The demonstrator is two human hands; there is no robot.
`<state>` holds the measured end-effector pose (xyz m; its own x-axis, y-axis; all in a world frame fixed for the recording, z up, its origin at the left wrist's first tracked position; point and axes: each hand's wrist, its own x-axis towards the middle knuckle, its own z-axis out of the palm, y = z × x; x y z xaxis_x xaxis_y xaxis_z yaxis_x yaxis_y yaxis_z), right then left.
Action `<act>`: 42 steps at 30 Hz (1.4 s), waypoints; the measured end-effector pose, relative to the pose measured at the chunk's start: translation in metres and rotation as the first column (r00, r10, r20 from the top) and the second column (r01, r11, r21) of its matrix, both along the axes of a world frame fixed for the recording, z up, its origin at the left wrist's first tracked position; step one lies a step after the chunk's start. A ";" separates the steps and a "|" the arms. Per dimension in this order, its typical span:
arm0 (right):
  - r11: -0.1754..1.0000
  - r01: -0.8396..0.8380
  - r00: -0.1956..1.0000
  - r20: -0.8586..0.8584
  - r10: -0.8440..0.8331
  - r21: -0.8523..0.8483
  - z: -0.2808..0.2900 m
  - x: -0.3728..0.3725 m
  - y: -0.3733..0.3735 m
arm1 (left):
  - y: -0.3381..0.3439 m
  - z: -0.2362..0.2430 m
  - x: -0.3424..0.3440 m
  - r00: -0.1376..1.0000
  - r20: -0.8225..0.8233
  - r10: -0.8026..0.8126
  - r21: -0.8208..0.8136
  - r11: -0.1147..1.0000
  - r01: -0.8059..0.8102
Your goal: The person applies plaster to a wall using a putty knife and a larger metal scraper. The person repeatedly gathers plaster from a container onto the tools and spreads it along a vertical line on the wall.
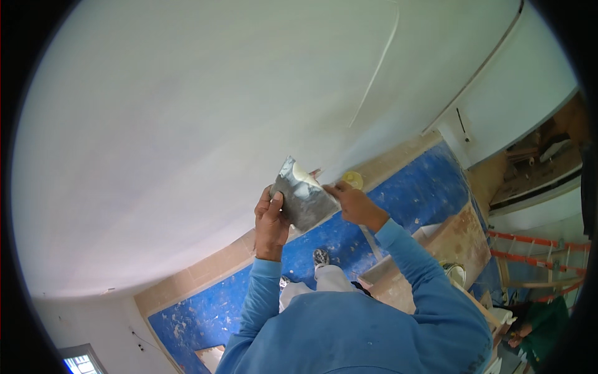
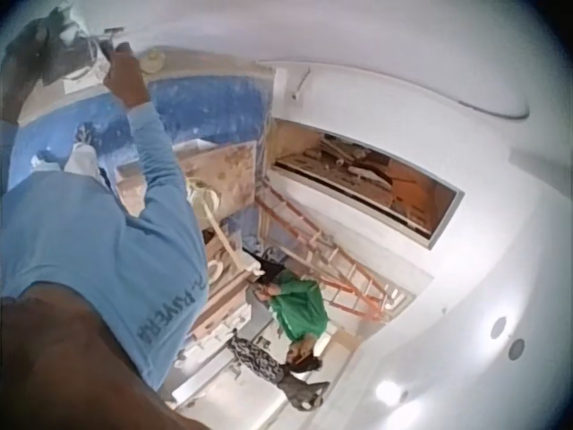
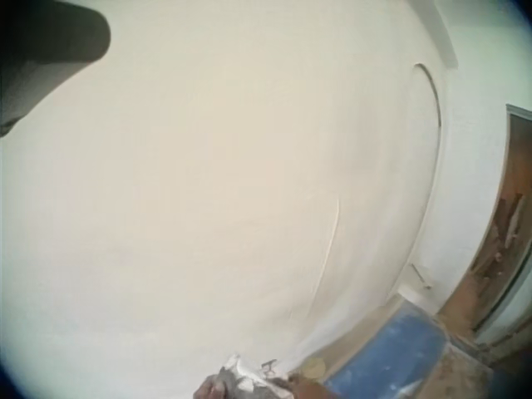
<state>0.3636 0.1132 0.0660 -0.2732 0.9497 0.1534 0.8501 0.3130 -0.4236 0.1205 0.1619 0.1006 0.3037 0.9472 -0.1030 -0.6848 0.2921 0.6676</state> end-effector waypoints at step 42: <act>0.651 0.053 -0.741 -0.467 -0.483 -0.757 -0.322 0.092 0.148 | -0.093 -0.113 -0.062 0.366 -0.927 -0.075 -0.133 0.982 -0.135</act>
<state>0.4557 0.2613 -0.2560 0.3558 0.6600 -0.6617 -0.8967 0.0416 -0.4406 0.0584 0.0690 -0.0121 -0.1114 0.8892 -0.4438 0.3245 0.4546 0.8295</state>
